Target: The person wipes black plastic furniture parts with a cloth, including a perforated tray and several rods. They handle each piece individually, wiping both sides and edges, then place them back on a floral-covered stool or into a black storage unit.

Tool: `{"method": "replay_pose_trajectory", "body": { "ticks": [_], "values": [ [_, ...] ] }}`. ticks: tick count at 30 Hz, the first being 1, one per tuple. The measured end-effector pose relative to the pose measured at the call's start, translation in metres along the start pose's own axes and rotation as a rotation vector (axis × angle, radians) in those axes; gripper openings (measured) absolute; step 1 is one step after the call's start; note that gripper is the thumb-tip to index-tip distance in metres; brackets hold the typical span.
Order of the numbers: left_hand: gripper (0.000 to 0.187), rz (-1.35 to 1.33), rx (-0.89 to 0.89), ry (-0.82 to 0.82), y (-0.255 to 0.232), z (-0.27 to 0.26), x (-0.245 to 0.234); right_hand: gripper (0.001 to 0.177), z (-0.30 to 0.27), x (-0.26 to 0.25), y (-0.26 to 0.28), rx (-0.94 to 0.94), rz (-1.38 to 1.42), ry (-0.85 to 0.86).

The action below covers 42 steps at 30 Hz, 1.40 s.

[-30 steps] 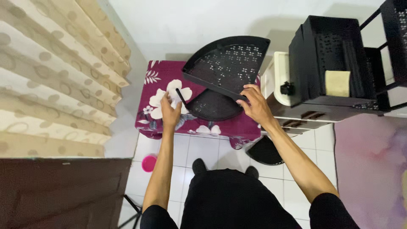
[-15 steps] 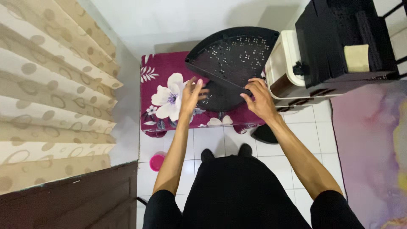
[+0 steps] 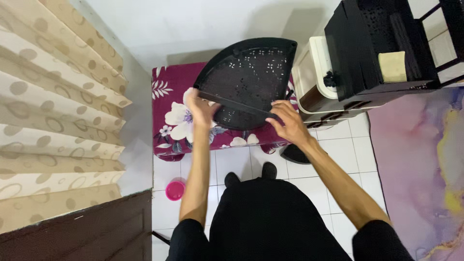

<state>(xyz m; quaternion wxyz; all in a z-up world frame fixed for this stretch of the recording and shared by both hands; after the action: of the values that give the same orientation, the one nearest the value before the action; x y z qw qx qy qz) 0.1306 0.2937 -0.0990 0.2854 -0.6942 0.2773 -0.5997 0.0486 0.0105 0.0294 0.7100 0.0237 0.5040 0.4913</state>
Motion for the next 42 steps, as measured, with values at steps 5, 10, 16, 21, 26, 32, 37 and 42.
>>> {"method": "replay_pose_trajectory", "body": {
  "ticks": [5, 10, 16, 21, 26, 32, 37, 42],
  "values": [
    [0.108, 0.514, -0.239, 0.132, -0.067, 0.012, -0.002, 0.024, -0.006, -0.030, -0.005, -0.047, -0.005, 0.114],
    [0.089, 0.803, -0.361, 0.240, -0.056, 0.016, 0.017, 0.020, 0.002, -0.041, -0.010, -0.137, 0.007, 0.228],
    [0.066, 0.788, 0.210, 0.068, 0.000, -0.015, 0.039, 0.054, 0.006, -0.065, -0.027, 0.167, -0.057, -0.237],
    [0.070, 0.522, 0.152, -0.197, 0.074, -0.078, 0.088, 0.096, -0.019, 0.001, -0.073, 0.937, 0.923, -0.477],
    [0.064, 0.302, -0.024, -0.090, 0.065, -0.079, 0.109, 0.084, -0.013, 0.000, -0.134, 0.757, 0.955, -0.338],
    [0.064, 0.044, 0.052, 0.040, 0.007, -0.045, 0.087, 0.062, 0.005, -0.048, -0.160, 0.626, 0.670, 0.048],
    [0.054, 0.228, 0.096, -0.158, 0.024, -0.044, 0.089, 0.064, 0.042, -0.072, -0.087, 0.274, -0.056, -0.044],
    [0.043, 0.290, 0.263, -0.225, 0.038, -0.039, 0.103, 0.063, 0.045, -0.009, 0.002, 0.041, -0.161, 0.194]
  ]
}}
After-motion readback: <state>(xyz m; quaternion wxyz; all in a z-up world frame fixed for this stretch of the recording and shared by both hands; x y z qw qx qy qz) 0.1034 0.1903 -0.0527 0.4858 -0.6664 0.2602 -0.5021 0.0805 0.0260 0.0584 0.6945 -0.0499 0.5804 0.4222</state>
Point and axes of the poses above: each hand's wrist, its own z-axis towards the middle knuckle, its own x-axis out of the palm, y = z × x, the point moved 5 cm from there along z, towards the middle knuckle, and after that the axes turned 2 degrees about y, right-handed, at the moved point
